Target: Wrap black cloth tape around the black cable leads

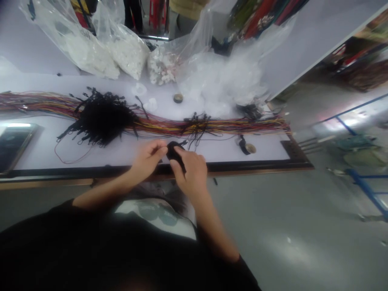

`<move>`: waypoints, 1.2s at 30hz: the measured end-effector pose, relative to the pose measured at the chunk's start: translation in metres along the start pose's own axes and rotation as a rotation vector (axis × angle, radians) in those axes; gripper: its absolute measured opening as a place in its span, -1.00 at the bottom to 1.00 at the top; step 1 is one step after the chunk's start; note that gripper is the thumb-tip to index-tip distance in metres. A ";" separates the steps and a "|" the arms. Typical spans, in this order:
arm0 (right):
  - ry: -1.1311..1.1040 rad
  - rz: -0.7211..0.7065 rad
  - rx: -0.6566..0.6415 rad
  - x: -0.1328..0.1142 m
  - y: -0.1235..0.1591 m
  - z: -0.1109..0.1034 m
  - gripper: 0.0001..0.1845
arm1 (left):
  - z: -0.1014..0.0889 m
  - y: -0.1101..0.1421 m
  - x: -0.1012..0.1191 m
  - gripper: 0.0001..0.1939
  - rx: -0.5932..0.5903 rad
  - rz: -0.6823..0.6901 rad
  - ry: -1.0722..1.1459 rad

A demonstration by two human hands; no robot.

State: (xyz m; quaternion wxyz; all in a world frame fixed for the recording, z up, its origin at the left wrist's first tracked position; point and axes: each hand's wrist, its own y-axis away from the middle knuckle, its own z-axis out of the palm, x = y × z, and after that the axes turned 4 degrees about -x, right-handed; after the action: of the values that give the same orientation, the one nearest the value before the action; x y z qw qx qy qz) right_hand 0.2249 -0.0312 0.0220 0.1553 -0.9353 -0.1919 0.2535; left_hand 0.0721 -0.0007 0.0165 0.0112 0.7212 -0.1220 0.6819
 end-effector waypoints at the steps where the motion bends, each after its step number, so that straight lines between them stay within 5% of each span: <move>1: 0.028 -0.003 0.014 0.000 -0.001 0.002 -0.63 | 0.000 0.001 0.000 -0.86 -0.006 -0.023 0.022; 9: 0.000 -0.044 0.184 0.005 -0.011 0.020 -0.74 | 0.003 0.004 -0.002 -0.88 -0.062 -0.131 0.232; 14: -0.152 -0.245 0.343 0.012 -0.018 0.030 -0.76 | -0.002 0.002 -0.006 -0.79 -0.196 -0.386 0.583; 17: -0.410 -0.278 0.286 0.015 -0.021 0.033 -0.76 | -0.007 -0.002 -0.012 -0.72 -0.364 -0.478 0.720; 20: -0.716 -0.197 0.091 0.015 -0.022 0.031 -0.80 | -0.007 -0.005 -0.018 -0.74 -0.463 -0.467 0.778; 23: -0.882 -0.084 0.011 0.013 -0.020 0.027 -0.79 | -0.003 -0.006 -0.021 -0.77 -0.357 -0.403 0.777; 28: -0.836 0.169 0.198 0.002 -0.017 0.017 -0.91 | -0.009 -0.004 -0.020 -0.76 -0.289 -0.263 0.724; 32: -0.540 0.102 0.159 -0.008 -0.019 0.004 -0.86 | -0.022 -0.004 -0.016 -0.78 -0.413 -0.220 0.574; 36: -0.445 0.145 0.182 -0.014 -0.017 0.008 -0.81 | -0.019 -0.004 -0.014 -0.83 -0.293 -0.186 0.269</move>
State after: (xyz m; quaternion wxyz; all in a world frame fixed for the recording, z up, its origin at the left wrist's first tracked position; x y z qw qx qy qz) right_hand 0.2047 -0.0203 0.0278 0.1741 -0.8499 -0.1299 0.4800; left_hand 0.0536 0.0091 0.0047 0.1948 0.6224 -0.1502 0.7431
